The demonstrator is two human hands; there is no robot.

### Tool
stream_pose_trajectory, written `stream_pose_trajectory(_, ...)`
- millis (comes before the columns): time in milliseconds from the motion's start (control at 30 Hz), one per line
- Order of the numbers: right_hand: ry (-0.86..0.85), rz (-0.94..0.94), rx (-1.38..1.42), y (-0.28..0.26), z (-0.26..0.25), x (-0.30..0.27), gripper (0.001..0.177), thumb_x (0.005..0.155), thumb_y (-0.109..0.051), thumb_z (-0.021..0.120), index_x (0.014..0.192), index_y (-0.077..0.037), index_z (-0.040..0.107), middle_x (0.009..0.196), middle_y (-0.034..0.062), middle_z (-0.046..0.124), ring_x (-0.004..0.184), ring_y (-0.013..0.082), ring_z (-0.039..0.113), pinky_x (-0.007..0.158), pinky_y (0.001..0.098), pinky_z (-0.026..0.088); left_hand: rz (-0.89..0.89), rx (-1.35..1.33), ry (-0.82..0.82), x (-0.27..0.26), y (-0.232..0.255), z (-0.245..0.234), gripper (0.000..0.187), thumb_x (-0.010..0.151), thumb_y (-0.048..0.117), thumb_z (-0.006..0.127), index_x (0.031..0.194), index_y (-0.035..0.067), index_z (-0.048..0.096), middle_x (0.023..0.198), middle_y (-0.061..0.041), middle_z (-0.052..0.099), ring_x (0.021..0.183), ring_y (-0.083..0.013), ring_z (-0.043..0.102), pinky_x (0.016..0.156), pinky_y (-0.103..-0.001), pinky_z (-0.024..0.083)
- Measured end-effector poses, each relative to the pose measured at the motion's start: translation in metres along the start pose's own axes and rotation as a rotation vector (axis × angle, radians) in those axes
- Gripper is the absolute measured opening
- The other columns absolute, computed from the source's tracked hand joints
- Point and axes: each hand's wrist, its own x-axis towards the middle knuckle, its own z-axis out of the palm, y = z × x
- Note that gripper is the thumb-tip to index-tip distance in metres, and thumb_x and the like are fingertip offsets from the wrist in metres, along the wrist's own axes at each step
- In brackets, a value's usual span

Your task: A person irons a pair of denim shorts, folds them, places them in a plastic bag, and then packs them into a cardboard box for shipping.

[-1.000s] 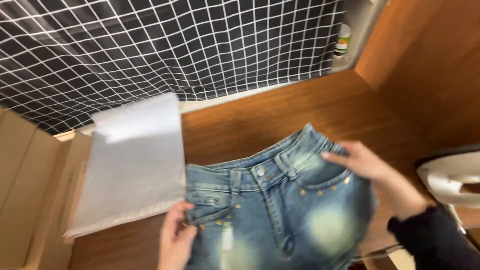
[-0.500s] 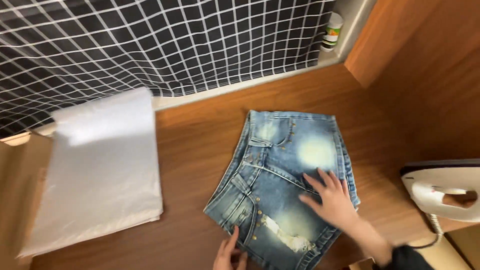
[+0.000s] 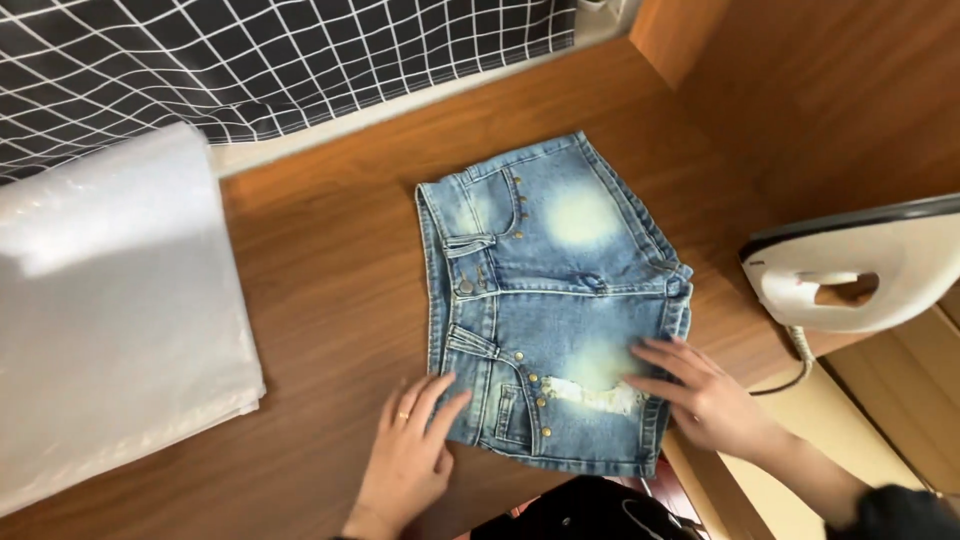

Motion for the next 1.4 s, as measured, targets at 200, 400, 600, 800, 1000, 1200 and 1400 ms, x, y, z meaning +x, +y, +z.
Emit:
stream_pose_trajectory(200,-0.095,0.058,-0.181,-0.028,-0.001,-0.034,0.117,0.061,-0.038,0.089,0.167,-0.032,0.039,0.179,0.0123,0.025,0.167,0.0368,0.018,0.134,0.0624,0.008,0.176,-0.086,-0.041,0.015,-0.036,0.023,0.079,0.074,0.007,0.077,0.151,0.01,0.058,0.167,-0.011,0.048,0.153,-0.0298,0.045,0.129,-0.055,0.029)
stream_pose_trajectory(400,0.009,0.032,-0.074,-0.032,0.01,-0.015,0.097,0.067,-0.014,0.083,0.158,-0.028,0.053,0.174,0.0103,0.038,0.164,0.0328,0.03,0.133,0.0655,0.016,0.084,-0.177,0.026,0.033,-0.047,0.026,0.054,0.074,0.005,0.078,0.125,0.023,0.077,0.138,0.001,0.075,0.125,-0.02,0.073,0.095,-0.039,0.066)
stream_pose_trajectory(600,-0.224,0.208,0.573,-0.029,-0.081,0.032,0.038,0.084,-0.005,0.08,0.119,-0.016,0.087,0.12,0.004,0.089,0.112,0.0235,0.083,0.099,0.0412,0.061,-0.379,-0.427,-0.232,0.065,-0.028,-0.055,0.019,0.078,0.024,0.086,0.094,0.032,0.091,0.062,0.013,0.082,0.042,-0.0058,0.042,0.055,-0.023,0.048)
stream_pose_trajectory(800,-0.002,0.62,0.756,0.076,-0.07,0.078,0.029,0.095,-0.026,0.08,0.076,-0.005,0.083,0.064,0.0002,0.074,0.06,0.0118,0.069,0.058,0.0346,0.059,-0.729,-0.779,0.018,0.142,-0.032,-0.086,0.044,0.076,0.044,0.092,0.103,0.01,0.087,0.096,-0.005,0.087,0.087,-0.0168,0.074,0.077,-0.035,0.055)
stream_pose_trajectory(1000,0.102,0.86,0.52,0.175,0.047,0.154,0.031,0.097,-0.047,0.081,0.09,-0.017,0.085,0.078,0.006,0.08,0.082,0.025,0.072,0.078,0.0429,0.059,-1.194,-0.95,0.073,0.189,-0.057,-0.043,0.091,0.081,0.07,0.081,0.144,0.005,0.065,0.15,-0.018,0.063,0.146,-0.032,0.055,0.12,-0.051,0.044)
stream_pose_trajectory(1200,-0.07,0.96,0.375,0.21,0.071,0.156,0.039,0.095,-0.057,0.077,0.095,-0.019,0.085,0.08,0.011,0.083,0.089,0.0354,0.08,0.081,0.0481,0.06,-1.081,-0.857,-0.093,0.18,-0.07,-0.009,0.076,0.085,0.062,0.083,0.139,0.01,0.073,0.14,-0.015,0.075,0.138,-0.0324,0.065,0.107,-0.049,0.059)
stream_pose_trajectory(1400,-0.023,1.051,0.375,0.2,0.047,0.182,0.042,0.088,-0.055,0.085,0.106,-0.017,0.08,0.09,0.0165,0.083,0.097,0.0363,0.08,0.086,0.0473,0.062,-0.993,-0.389,-0.114,0.198,-0.07,0.012,0.066,0.099,0.058,0.065,0.139,0.005,0.063,0.132,-0.023,0.074,0.126,-0.0436,0.069,0.098,-0.057,0.06)
